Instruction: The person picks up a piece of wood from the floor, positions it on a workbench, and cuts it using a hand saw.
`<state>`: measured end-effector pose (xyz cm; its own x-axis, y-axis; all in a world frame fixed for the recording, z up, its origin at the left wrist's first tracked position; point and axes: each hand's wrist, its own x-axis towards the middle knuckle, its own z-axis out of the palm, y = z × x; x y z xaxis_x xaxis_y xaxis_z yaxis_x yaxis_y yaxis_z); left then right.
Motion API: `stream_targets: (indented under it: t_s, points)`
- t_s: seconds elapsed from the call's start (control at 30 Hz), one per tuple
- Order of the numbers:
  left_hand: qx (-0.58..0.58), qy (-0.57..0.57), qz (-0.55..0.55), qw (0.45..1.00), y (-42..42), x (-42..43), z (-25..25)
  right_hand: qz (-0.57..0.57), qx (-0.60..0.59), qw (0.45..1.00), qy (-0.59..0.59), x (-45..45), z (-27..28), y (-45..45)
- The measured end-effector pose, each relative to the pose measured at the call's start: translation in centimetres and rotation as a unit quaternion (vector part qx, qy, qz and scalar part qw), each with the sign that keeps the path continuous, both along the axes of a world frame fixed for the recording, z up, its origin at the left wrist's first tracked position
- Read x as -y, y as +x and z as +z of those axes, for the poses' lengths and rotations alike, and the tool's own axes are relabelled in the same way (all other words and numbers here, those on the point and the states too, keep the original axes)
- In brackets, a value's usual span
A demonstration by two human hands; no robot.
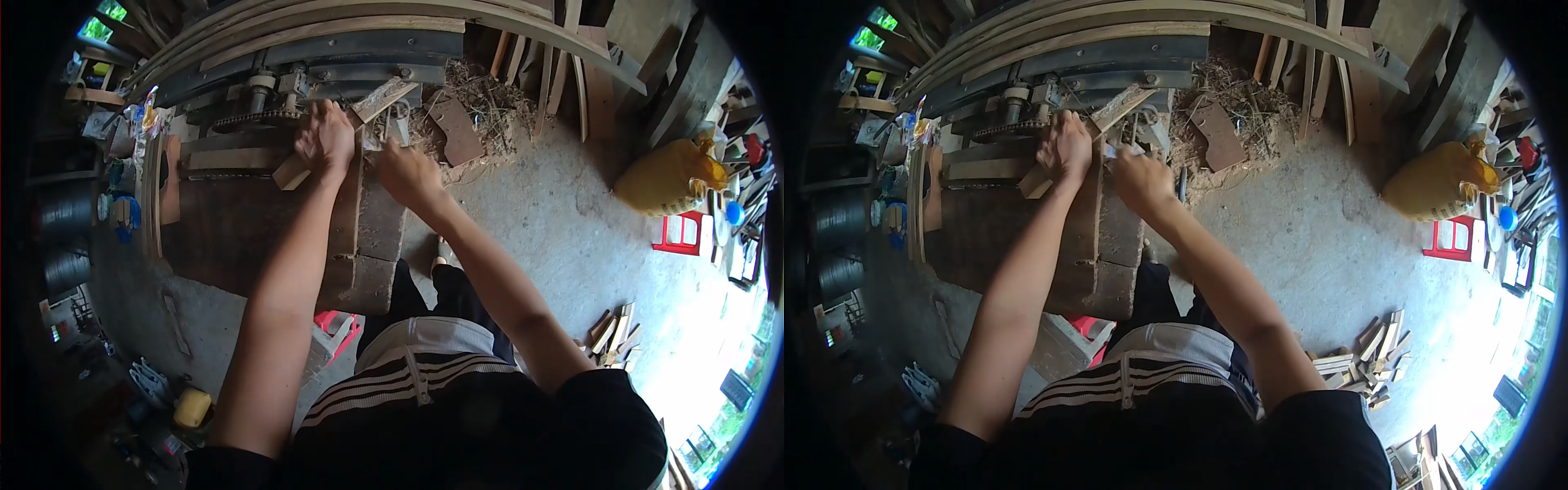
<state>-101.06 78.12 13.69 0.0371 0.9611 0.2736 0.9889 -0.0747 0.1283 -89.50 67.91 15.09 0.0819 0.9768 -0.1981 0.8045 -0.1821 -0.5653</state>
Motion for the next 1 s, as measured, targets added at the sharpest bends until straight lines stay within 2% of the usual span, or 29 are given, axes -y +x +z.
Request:
stream_targets:
  t_s: [0.07,0.13,0.2,0.23,0.27,0.33,0.43,0.53,0.57,0.67,0.73,0.8,0.87,0.93,1.0]
  points:
    - [0.015,-0.041,0.010,0.999,0.1,0.2,0.4,0.023,0.013,1.000,-0.015,2.4,0.0,1.0]
    - [0.015,-0.030,0.016,0.999,-0.3,0.4,0.1,0.044,0.021,0.998,-0.035,2.8,0.4,0.7]
    - [-0.011,0.012,0.019,1.000,0.2,0.1,0.2,0.001,0.007,0.999,-0.045,1.2,0.7,0.8]
    - [-0.031,0.049,0.009,0.998,0.3,0.1,0.2,0.005,0.011,1.000,-0.009,0.3,0.2,1.0]
    - [-0.012,0.043,-0.002,0.999,0.1,0.2,0.2,0.004,0.013,1.000,-0.009,-1.0,-0.2,0.6]
    - [0.041,-0.054,0.005,0.998,-0.1,-0.2,0.4,0.017,0.020,1.000,0.013,-3.5,-0.6,-0.6]
    - [-0.010,-0.027,-0.014,0.999,0.1,0.9,0.3,0.022,0.011,0.999,-0.022,-0.8,-0.5,0.4]
    - [0.003,-0.076,-0.021,0.997,0.5,1.8,0.9,0.024,0.000,1.000,-0.006,1.0,-0.5,0.1]
    - [-0.009,-0.030,-0.052,0.998,0.2,1.7,0.8,0.010,-0.026,1.000,-0.007,0.4,-1.3,0.0]
    - [0.007,-0.037,-0.047,0.998,0.3,1.2,0.9,-0.001,-0.039,0.999,0.005,-1.6,-2.2,-0.1]
    - [0.003,-0.010,-0.049,0.999,0.3,1.0,0.4,-0.038,-0.054,0.998,-0.001,-3.1,-0.6,-0.9]
    - [-0.013,0.028,-0.049,0.998,0.2,0.9,-0.1,-0.058,-0.072,0.995,-0.022,-2.6,-1.3,-0.6]
    - [-0.011,0.017,-0.049,0.999,0.2,0.6,0.0,0.004,-0.016,0.999,0.048,-0.9,-1.8,-0.3]
    - [-0.018,0.029,-0.054,0.998,0.0,0.7,-0.1,0.006,0.013,0.999,0.043,2.1,-1.0,0.5]
    - [-0.013,0.022,-0.050,0.998,0.0,0.7,0.2,0.031,0.016,0.999,-0.024,3.4,0.0,1.1]
